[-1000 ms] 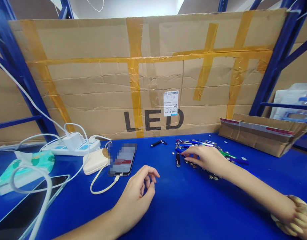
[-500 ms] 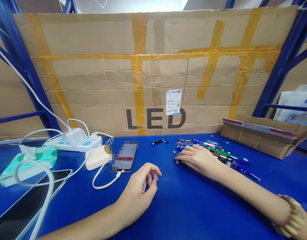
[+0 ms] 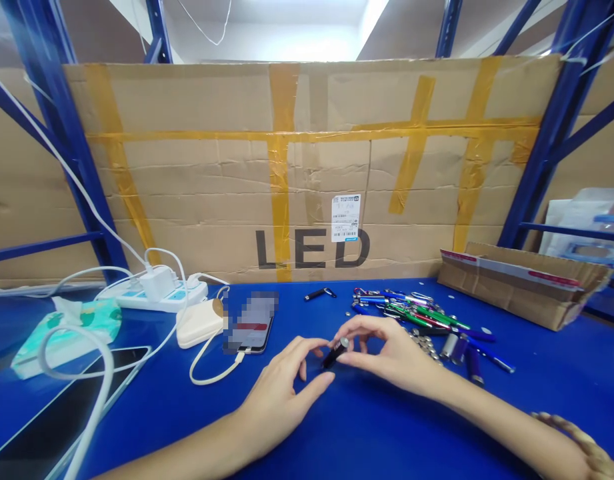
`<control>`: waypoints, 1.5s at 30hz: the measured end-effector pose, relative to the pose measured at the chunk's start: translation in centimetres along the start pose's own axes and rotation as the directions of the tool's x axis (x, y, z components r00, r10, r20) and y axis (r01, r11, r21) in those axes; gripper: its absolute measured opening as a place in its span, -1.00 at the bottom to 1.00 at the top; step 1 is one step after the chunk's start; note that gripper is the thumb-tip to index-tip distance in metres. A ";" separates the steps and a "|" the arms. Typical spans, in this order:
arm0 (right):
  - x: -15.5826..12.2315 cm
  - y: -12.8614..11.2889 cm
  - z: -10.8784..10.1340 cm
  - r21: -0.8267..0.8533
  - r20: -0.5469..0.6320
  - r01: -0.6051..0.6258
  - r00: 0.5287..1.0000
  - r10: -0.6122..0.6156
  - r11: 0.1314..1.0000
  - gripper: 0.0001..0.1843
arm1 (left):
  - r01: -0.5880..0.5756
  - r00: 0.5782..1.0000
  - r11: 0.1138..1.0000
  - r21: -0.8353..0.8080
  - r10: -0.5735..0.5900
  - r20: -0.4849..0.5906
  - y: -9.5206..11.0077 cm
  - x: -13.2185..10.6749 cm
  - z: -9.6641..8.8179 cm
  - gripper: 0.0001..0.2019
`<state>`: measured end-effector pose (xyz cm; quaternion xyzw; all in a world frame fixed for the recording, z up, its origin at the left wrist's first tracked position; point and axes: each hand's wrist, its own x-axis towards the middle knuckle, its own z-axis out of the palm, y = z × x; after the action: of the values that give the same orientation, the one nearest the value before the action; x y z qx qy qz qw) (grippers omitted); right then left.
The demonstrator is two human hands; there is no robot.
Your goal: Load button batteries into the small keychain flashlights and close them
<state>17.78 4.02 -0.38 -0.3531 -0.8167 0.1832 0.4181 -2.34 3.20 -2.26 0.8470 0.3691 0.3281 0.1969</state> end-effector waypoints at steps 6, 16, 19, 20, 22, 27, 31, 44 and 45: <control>0.3 1.0 -0.6 -0.082 -0.047 -0.066 0.997 0.062 0.994 -0.81 | 0.039 0.999 0.999 -0.019 -0.039 -0.017 -0.1 0.5 0.0 -0.80; 0.3 3.2 -2.4 -0.582 -0.060 -0.008 0.998 -0.033 0.813 -0.86 | -0.020 0.996 0.986 0.167 0.006 0.088 1.7 -0.6 -0.5 -0.52; 0.4 3.1 -4.0 -0.680 -0.143 -0.090 0.990 -0.011 0.728 -0.85 | -0.236 0.933 0.951 0.199 0.165 0.321 2.1 -1.2 -0.7 -0.50; 0.4 2.9 -4.4 -0.698 -0.162 -0.119 0.987 0.006 0.707 -0.85 | -0.287 0.910 0.934 0.214 0.196 0.366 2.0 -1.3 -0.6 -0.60; 0.4 2.6 -5.1 -0.731 -0.172 -0.166 0.983 0.057 0.661 -0.86 | -0.320 0.910 0.918 0.233 0.229 0.347 1.6 -1.3 -0.5 -0.74; 0.2 2.7 -5.2 -0.776 -0.091 -0.213 0.969 0.229 0.594 -0.89 | -0.256 0.963 0.944 0.209 0.231 0.135 0.0 -0.6 0.2 -0.74; 0.1 3.5 -5.1 -0.786 -0.013 -0.170 0.966 0.259 0.594 -0.88 | -0.155 0.987 0.975 0.161 0.145 0.071 -0.6 -0.3 0.5 -0.74; 0.1 4.2 -4.4 -0.612 -0.015 -0.262 0.947 0.320 0.747 -0.79 | 0.088 0.996 0.996 0.007 -0.088 -0.008 -0.2 0.0 0.0 -0.87; 0.1 4.1 -4.2 -0.592 -0.011 -0.270 0.945 0.328 0.760 -0.78 | 0.104 0.994 0.994 -0.012 -0.105 -0.018 -0.1 0.0 -0.1 -0.86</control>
<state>22.91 6.86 -0.30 -0.5813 -0.7845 0.0033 0.2159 -2.42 3.30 -2.25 0.8222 0.4129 0.3274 0.2151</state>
